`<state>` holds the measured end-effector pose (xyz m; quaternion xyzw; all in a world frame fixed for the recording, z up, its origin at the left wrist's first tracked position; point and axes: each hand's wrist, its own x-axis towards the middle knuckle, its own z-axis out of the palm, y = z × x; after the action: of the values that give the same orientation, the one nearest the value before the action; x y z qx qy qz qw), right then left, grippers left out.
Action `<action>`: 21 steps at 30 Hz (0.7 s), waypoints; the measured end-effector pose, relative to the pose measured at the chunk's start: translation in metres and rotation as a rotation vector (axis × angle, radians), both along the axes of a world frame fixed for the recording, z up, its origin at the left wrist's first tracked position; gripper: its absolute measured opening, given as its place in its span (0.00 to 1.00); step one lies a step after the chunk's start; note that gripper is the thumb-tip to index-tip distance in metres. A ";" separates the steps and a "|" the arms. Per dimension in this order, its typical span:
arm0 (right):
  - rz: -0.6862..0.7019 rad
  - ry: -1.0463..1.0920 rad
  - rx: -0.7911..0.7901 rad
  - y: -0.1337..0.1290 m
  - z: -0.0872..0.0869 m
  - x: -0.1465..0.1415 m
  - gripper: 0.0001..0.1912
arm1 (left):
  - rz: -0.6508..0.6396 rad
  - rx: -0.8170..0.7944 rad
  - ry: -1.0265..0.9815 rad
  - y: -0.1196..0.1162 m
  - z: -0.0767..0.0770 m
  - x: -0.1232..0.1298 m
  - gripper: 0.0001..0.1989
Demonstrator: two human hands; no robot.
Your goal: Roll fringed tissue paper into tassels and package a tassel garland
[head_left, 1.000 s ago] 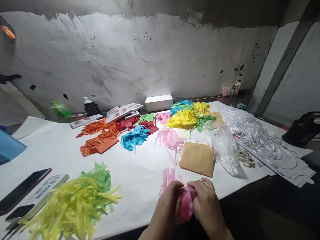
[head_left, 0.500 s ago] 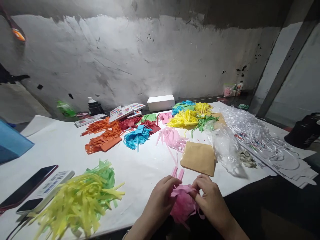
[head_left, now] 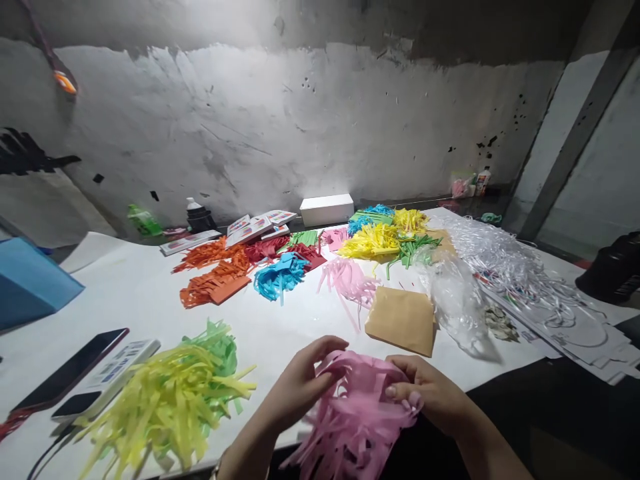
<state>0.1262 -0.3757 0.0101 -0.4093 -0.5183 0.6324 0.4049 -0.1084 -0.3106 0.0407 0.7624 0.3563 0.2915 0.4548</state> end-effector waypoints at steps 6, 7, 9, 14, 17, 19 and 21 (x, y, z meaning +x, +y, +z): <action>-0.147 0.029 0.057 -0.003 -0.009 -0.019 0.16 | 0.108 0.517 0.101 -0.032 -0.002 0.019 0.07; -0.135 0.009 0.095 -0.006 -0.009 -0.021 0.15 | 0.064 0.465 0.153 -0.034 -0.004 0.022 0.05; -0.096 -0.035 0.179 -0.011 -0.007 -0.022 0.14 | -0.021 0.318 0.207 -0.035 -0.008 0.028 0.04; -0.021 -0.049 0.200 -0.022 -0.016 -0.014 0.18 | -0.047 0.166 0.156 -0.023 -0.021 0.029 0.08; -0.214 -0.122 0.157 -0.024 -0.039 0.005 0.20 | 0.188 0.056 -0.045 0.005 -0.022 0.013 0.06; -0.446 -0.105 0.094 -0.025 -0.057 0.027 0.22 | 0.422 -0.029 -0.209 0.038 -0.019 -0.003 0.07; -0.687 -0.047 -0.021 -0.028 -0.073 0.055 0.27 | 0.579 -0.056 -0.304 0.078 -0.015 -0.021 0.08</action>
<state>0.1817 -0.4039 -0.0633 -0.5786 -0.3526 0.4547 0.5780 -0.1290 -0.2322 0.0259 0.5643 0.4940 0.5094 0.4219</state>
